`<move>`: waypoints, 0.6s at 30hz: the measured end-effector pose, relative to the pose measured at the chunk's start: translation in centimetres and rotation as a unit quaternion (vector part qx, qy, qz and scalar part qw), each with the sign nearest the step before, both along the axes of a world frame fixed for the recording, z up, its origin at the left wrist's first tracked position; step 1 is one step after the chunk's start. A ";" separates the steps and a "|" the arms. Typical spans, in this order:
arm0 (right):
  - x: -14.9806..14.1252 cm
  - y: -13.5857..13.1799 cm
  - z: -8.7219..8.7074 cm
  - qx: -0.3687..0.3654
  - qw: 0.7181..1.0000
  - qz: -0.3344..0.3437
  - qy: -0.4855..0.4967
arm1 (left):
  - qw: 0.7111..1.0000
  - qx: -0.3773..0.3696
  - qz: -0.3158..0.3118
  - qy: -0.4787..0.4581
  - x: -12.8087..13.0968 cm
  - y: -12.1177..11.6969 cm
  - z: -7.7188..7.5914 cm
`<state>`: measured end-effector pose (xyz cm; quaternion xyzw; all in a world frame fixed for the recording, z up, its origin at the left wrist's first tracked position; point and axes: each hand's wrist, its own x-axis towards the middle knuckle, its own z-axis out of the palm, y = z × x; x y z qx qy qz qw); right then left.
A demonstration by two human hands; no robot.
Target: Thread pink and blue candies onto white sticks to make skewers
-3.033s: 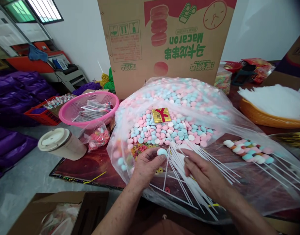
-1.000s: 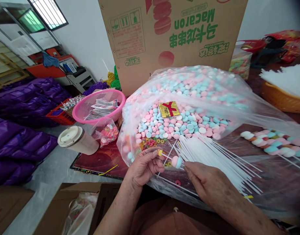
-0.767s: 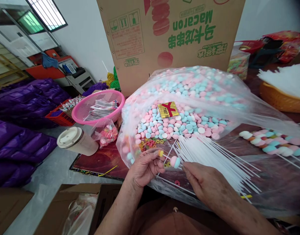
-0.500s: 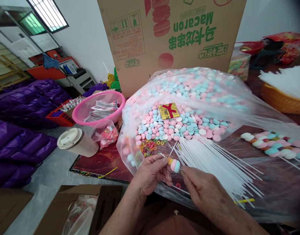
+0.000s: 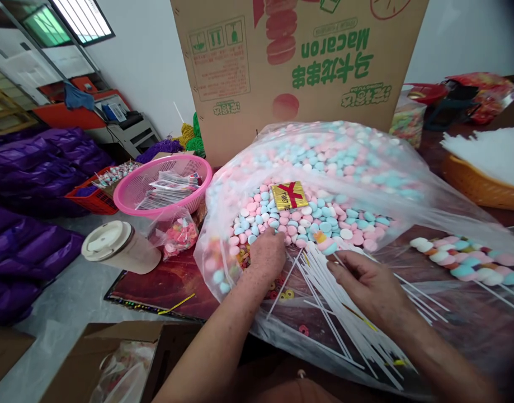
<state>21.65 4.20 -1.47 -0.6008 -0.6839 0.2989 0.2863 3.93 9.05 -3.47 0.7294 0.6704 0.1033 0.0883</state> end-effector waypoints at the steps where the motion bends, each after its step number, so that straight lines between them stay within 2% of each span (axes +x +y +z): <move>1: -0.4 0.9 0.3 -0.005 0.999 0.001 -0.042 | 0.999 0.006 -0.002 -0.033 -0.3 -0.3 0.0; 4: -2.8 4.1 0.4 -0.033 0.986 0.027 -0.162 | 0.984 0.041 -0.015 -0.174 -2.1 -2.1 -0.1; 6: -4.8 5.8 -0.3 -0.044 0.978 0.043 -0.199 | 0.960 0.039 0.002 -0.279 -3.3 -3.6 -0.5; 7: -5.6 6.4 -0.7 -0.046 0.976 0.046 -0.210 | 0.939 0.026 0.026 -0.343 -3.7 -4.3 -0.8; 8: -6.4 6.7 -1.2 -0.047 0.974 0.047 -0.218 | 0.908 0.004 0.056 -0.416 -4.0 -4.9 -1.1; 10: -7.2 6.8 -2.2 -0.045 0.969 0.053 -0.235 | 0.814 -0.049 0.122 -0.565 -4.2 -5.7 -1.4; 12: -7.4 6.3 -2.9 -0.035 0.968 0.065 -0.241 | 0.720 -0.087 0.168 -0.667 -4.0 -6.1 -1.3; 13: -7.4 6.0 -3.2 -0.028 0.968 0.071 -0.240 | 0.688 -0.093 0.179 -0.697 -3.9 -6.1 -1.2; 15: -7.2 5.6 -3.4 -0.013 0.970 0.082 -0.230 | 0.654 -0.073 0.189 -0.729 -3.5 -6.1 -0.8; 18: -7.1 5.2 -2.9 0.004 0.976 0.093 -0.195 | 0.623 -0.024 0.211 -0.753 -3.3 -6.0 -0.4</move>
